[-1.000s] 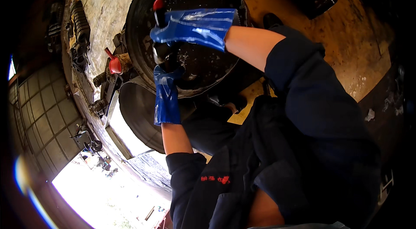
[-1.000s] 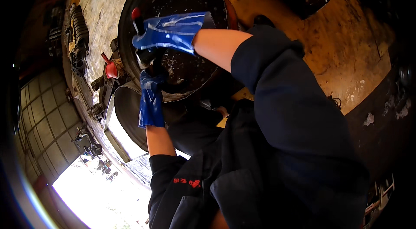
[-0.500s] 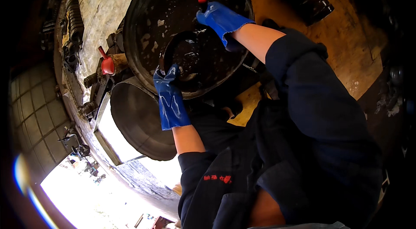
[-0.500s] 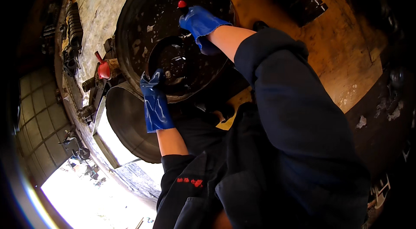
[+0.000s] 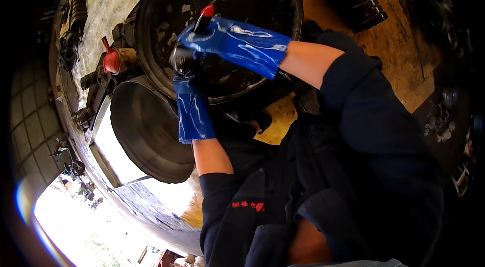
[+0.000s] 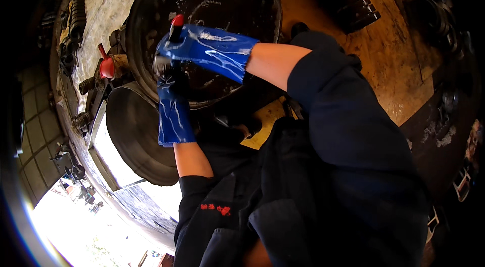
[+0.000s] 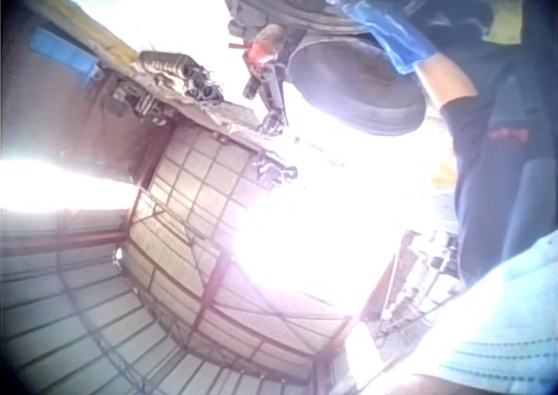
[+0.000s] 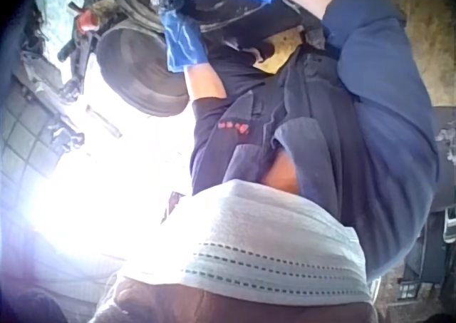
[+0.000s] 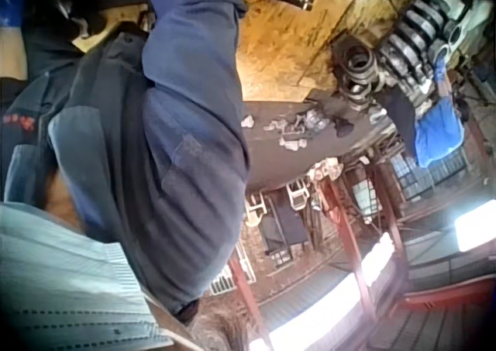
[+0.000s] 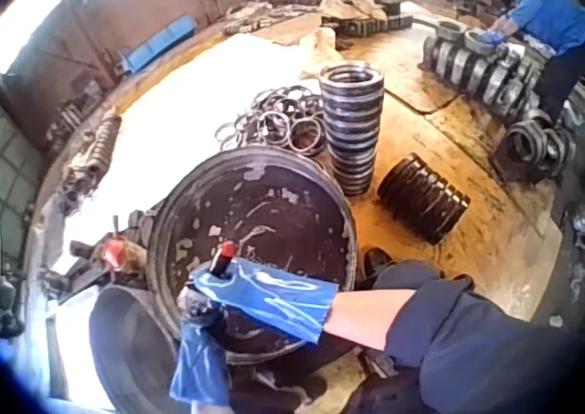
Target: The person scrubs a circular metal part with a red-handled brush inside a large black basin filled with dark liquid. They repeatedly dip the part and brush it, then transfer the part to a second basin to the left.
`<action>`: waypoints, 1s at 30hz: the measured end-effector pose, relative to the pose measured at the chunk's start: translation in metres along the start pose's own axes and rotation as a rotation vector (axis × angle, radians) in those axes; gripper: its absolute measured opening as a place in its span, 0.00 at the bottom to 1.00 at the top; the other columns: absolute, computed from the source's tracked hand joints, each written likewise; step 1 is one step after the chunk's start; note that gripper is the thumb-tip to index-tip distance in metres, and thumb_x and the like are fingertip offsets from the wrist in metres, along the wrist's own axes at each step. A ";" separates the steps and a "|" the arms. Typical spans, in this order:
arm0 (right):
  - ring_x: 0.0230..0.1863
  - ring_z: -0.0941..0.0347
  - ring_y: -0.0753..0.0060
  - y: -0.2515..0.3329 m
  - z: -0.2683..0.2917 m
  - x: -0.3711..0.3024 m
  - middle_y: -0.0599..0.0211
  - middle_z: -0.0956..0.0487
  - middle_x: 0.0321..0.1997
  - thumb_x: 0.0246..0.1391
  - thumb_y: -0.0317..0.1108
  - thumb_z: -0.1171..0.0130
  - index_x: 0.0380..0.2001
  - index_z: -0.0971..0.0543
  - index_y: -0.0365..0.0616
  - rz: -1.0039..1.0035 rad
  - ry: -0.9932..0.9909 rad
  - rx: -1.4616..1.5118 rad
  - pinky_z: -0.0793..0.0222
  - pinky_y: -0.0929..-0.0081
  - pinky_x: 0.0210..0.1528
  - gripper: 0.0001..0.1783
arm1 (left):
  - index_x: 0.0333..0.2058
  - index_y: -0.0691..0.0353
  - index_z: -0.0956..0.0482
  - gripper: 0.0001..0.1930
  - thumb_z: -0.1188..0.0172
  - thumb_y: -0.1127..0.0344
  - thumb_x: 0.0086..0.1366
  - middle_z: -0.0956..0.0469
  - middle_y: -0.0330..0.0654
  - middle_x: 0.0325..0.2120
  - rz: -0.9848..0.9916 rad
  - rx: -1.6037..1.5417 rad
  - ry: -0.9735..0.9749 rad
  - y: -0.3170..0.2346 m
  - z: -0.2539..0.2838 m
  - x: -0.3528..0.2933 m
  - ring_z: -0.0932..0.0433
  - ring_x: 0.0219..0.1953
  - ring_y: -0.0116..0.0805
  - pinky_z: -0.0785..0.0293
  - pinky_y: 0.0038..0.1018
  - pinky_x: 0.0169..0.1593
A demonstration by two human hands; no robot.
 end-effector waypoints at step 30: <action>0.40 0.16 0.50 -0.031 -0.033 -0.007 0.53 0.15 0.41 0.65 0.37 0.45 0.55 0.20 0.48 0.270 -0.014 -1.135 0.22 0.54 0.42 0.17 | 0.54 0.69 0.22 0.23 0.30 0.62 0.65 0.16 0.42 0.37 0.388 -0.614 -0.176 -0.029 -0.005 -0.023 0.19 0.36 0.31 0.22 0.29 0.42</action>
Point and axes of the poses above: each hand's wrist, its own x-axis towards the middle knuckle, its own z-axis out of the back of the hand, y = z × x, the point moved 10 cm from there along x, towards the middle knuckle
